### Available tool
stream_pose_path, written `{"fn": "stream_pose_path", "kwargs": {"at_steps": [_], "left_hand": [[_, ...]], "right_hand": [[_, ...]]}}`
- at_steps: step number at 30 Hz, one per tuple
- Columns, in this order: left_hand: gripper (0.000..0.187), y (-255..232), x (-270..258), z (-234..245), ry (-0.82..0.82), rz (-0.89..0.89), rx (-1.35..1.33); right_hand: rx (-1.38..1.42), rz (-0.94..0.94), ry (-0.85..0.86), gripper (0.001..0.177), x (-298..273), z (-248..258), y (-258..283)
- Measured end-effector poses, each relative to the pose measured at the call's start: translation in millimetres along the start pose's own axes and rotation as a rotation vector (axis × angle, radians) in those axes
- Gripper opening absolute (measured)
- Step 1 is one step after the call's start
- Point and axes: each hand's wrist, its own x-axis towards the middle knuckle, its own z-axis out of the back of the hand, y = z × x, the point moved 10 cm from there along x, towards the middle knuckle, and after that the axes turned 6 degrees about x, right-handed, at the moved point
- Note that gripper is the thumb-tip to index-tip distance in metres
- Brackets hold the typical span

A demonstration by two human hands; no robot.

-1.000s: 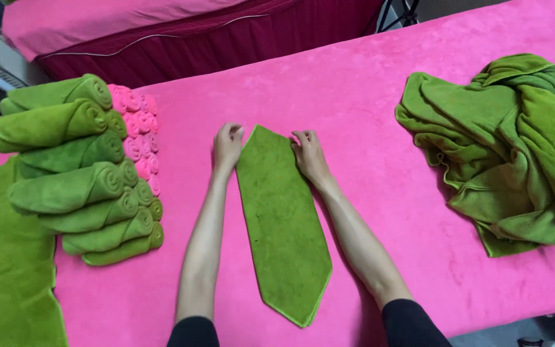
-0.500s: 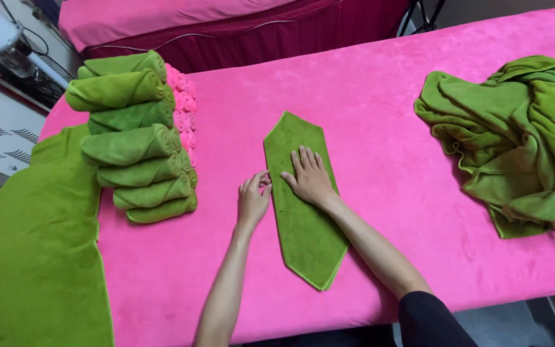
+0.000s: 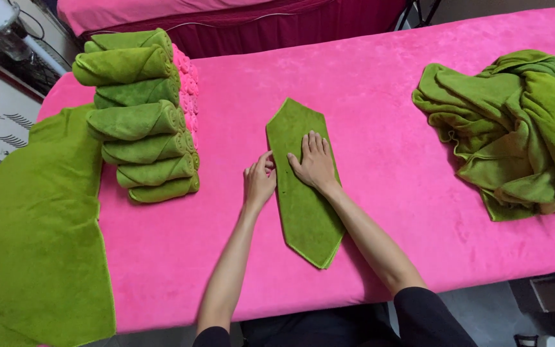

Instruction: The person folds a green towel on a pink-covered table. They first roll a small towel and place it on a stack, then unfold a larger green towel, fold it into a square, and proceed to fold it into a long, narrow shape with pointed ends.

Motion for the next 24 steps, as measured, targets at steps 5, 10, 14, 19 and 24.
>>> {"fn": "stream_pose_path", "kwargs": {"at_steps": [5,10,14,19,24], "left_hand": [[0.062,18.1,10.7,-16.5,0.015,0.042,-0.014],[0.068,14.0,9.3,-15.7,0.040,0.036,0.017],[0.077,16.2,11.2,-23.1,0.072,0.026,0.008],[0.077,2.7,2.1,-10.8,0.057,0.024,-0.015],[0.073,10.5,4.3,-11.8,0.039,0.045,0.012]], "right_hand": [[0.032,-0.001,0.031,0.096,-1.3,0.3,0.9],[0.022,-0.010,0.045,0.096,-0.8,-2.2,0.3],[0.036,-0.012,0.038,0.095,-1.5,0.3,1.4],[0.077,-0.019,0.020,0.096,-0.7,0.3,-1.3],[0.121,-0.067,-0.015,0.095,-1.3,7.5,-10.1]]}}
